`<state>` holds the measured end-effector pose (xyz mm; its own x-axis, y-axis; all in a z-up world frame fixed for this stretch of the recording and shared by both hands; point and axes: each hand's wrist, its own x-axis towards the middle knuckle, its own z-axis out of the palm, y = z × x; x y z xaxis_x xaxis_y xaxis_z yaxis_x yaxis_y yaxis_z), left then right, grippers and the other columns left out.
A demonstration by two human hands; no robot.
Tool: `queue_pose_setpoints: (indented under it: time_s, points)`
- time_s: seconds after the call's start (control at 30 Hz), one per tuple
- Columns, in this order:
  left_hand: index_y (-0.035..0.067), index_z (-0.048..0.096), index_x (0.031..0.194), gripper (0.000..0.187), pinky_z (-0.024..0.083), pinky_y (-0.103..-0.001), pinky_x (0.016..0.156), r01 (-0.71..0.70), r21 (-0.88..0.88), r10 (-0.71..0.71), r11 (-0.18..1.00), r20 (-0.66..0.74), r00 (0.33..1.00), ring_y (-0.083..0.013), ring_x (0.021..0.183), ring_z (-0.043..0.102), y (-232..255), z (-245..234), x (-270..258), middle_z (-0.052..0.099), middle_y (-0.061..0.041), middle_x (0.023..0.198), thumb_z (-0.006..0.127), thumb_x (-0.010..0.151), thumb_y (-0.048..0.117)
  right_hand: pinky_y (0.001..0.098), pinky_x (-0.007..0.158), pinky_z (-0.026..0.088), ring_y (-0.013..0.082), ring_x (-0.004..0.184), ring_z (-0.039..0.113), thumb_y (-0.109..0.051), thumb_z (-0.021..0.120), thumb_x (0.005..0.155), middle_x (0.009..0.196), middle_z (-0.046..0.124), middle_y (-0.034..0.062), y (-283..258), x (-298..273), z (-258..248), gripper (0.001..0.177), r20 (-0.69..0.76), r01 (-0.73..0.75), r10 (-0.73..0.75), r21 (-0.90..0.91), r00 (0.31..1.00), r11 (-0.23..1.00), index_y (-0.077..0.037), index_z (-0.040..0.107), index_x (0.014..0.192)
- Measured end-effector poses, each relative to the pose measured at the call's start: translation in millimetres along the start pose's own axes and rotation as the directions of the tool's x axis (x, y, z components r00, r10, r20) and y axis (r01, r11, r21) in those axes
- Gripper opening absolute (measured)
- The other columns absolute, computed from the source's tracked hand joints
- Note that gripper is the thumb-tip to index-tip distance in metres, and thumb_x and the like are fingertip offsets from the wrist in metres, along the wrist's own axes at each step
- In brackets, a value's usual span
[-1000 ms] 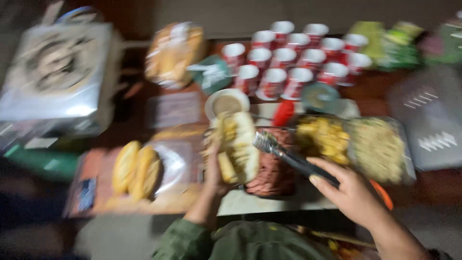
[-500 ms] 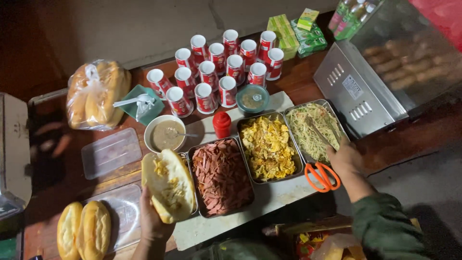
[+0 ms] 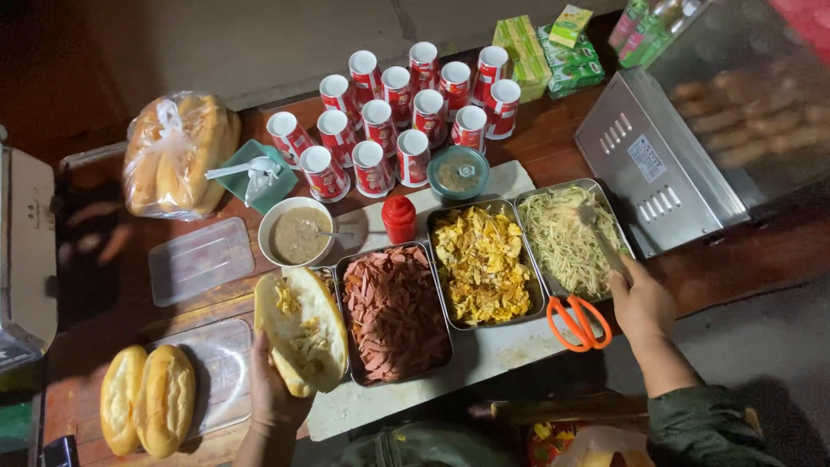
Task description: The person prepares sandwiches at a street food stall. They cut baguettes with scissors, spread a sauce inside, and add fillings including scrambled eggs, sliced meats, and vegetables using tongs. They also apply ketchup from a squeeze bottle before closing the sandwiches.
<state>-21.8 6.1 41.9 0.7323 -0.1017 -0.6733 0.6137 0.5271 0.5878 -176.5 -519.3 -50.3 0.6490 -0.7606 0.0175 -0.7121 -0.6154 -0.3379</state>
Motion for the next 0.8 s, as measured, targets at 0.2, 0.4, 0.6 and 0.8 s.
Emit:
queue_pose_setpoints:
  time_s: [0.2,0.4,0.6,0.8]
  points:
    - [0.016,0.044,0.147,0.079,0.038,-0.060,0.107,0.075,0.044,-0.077,0.996,0.051,0.996,-0.0391,0.125,0.047,0.0,36.5,-15.3,0.050,-0.018,0.136,0.036,0.083,0.062,0.0563,0.066,0.052,0.0456,0.083,0.069,-0.041,0.053,0.101,0.101,0.076,0.0173,0.6,-16.9,-23.5,0.047,0.072,-0.136,0.130,0.072,0.989,0.988,-0.027,0.063,0.145]
    - [0.014,0.047,0.146,0.079,0.040,-0.057,0.105,0.083,0.085,-0.087,0.993,0.042,0.995,-0.0390,0.123,0.047,0.5,34.0,-5.2,0.050,-0.018,0.135,0.035,0.085,0.063,0.0493,0.067,0.050,0.0409,0.081,0.067,-0.038,0.060,0.099,0.095,0.074,0.0189,8.7,-20.2,-27.6,0.044,-0.014,-0.085,0.090,0.191,0.996,0.978,-0.023,0.068,0.139]
    - [0.014,0.053,0.142,0.075,0.042,-0.051,0.102,0.087,-0.015,-0.084,0.996,0.132,0.988,-0.0344,0.119,0.053,-8.4,12.0,14.1,0.058,-0.013,0.132,0.042,0.086,0.064,0.0483,0.075,0.049,0.0390,0.091,0.067,-0.035,0.063,0.100,0.101,0.074,0.0178,-12.5,-30.8,-53.1,0.039,-0.026,-0.115,0.125,0.248,0.992,0.962,-0.019,0.071,0.135]
    - [0.011,0.066,0.129,0.067,0.052,-0.044,0.090,0.130,-0.161,-0.111,0.978,0.124,0.986,-0.0289,0.101,0.066,-23.1,-5.4,49.1,0.071,-0.011,0.114,0.053,0.089,0.064,0.0321,0.084,0.047,0.0152,0.098,0.059,-0.013,0.067,0.101,0.116,0.069,0.0073,-12.5,-34.0,-47.1,0.037,0.030,-0.069,0.064,0.605,0.997,0.793,-0.003,0.066,0.136]
